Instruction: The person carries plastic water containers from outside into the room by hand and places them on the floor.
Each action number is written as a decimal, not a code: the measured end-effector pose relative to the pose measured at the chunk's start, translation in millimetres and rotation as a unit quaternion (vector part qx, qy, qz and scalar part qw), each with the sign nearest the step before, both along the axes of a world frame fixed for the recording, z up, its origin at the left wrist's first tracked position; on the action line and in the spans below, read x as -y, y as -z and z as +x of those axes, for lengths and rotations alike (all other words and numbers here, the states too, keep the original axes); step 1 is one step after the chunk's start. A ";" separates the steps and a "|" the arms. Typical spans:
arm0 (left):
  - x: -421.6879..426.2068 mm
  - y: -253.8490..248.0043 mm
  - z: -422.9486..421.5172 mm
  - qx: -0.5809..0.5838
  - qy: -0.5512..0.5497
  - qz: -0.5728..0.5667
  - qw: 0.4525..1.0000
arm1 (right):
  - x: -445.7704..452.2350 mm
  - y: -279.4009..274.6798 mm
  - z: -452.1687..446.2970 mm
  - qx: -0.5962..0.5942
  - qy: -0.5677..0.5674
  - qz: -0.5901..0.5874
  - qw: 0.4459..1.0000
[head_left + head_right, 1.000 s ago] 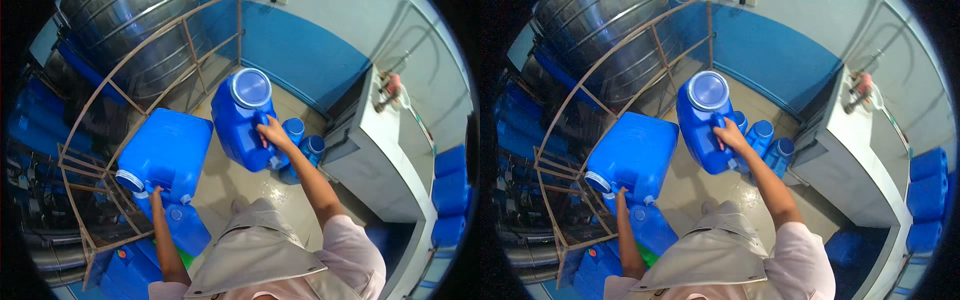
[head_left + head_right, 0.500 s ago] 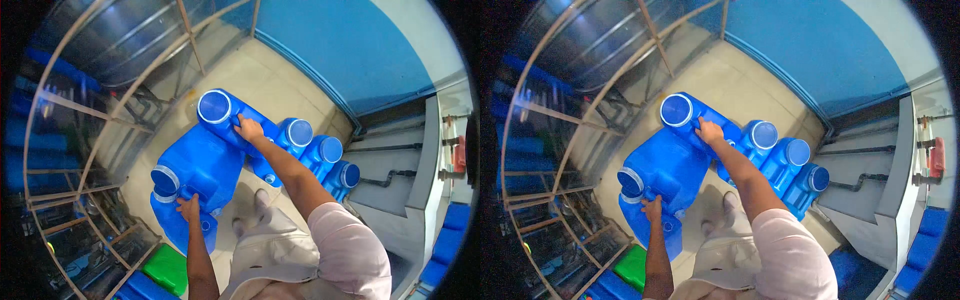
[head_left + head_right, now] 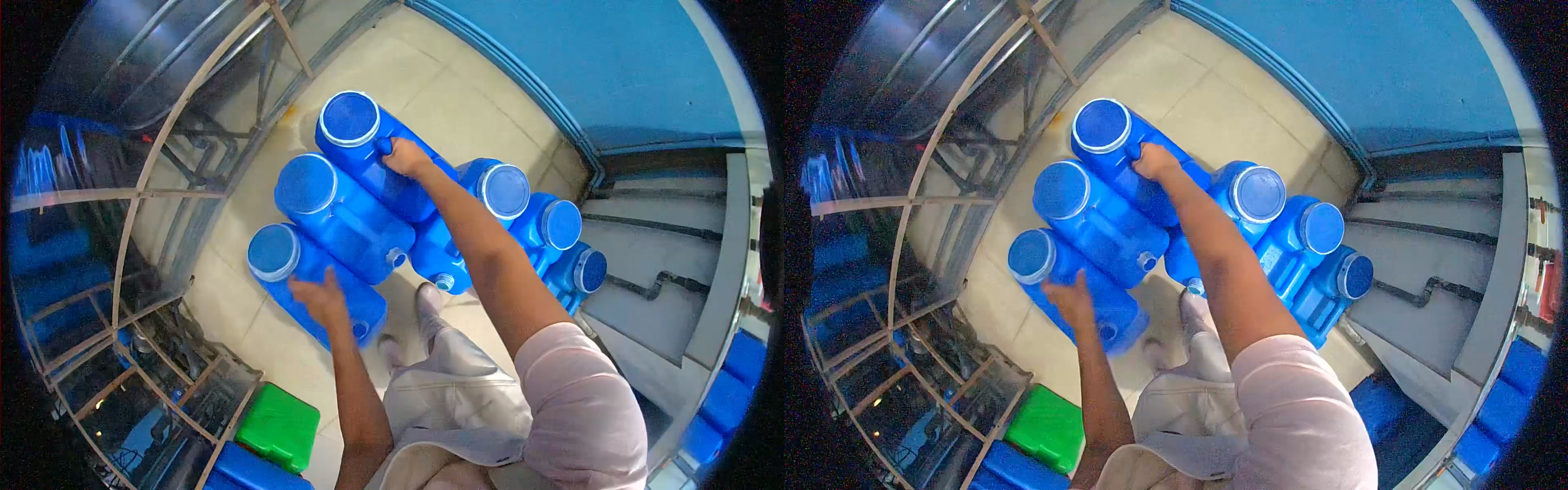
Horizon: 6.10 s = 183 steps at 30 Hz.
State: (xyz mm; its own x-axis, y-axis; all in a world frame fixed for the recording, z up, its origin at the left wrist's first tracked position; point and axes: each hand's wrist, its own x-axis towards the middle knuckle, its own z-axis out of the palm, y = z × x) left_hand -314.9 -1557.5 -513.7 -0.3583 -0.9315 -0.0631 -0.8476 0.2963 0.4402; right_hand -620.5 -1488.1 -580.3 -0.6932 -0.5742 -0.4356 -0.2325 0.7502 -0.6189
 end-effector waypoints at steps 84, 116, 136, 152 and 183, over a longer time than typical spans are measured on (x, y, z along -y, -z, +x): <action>-1138.0 -418.3 1757.6 0.431 0.809 0.397 0.044 | -803.8 -299.1 2501.2 -0.109 0.978 -0.175 -0.022; -1694.7 -342.3 2047.4 0.325 0.776 0.413 0.348 | -1584.2 -343.9 2880.2 -0.048 0.938 -0.331 0.092; -2344.3 -112.0 2135.3 0.233 0.876 0.355 0.231 | -2244.5 -165.0 2822.4 -0.044 0.873 -0.436 0.215; -2809.2 181.1 2243.1 0.025 0.950 -0.011 0.311 | -2686.6 110.9 2745.0 0.016 0.902 -0.418 0.103; -2386.3 -359.1 2089.0 0.084 0.853 0.286 0.429 | -2353.9 -410.1 2527.6 -0.227 0.636 -0.030 0.737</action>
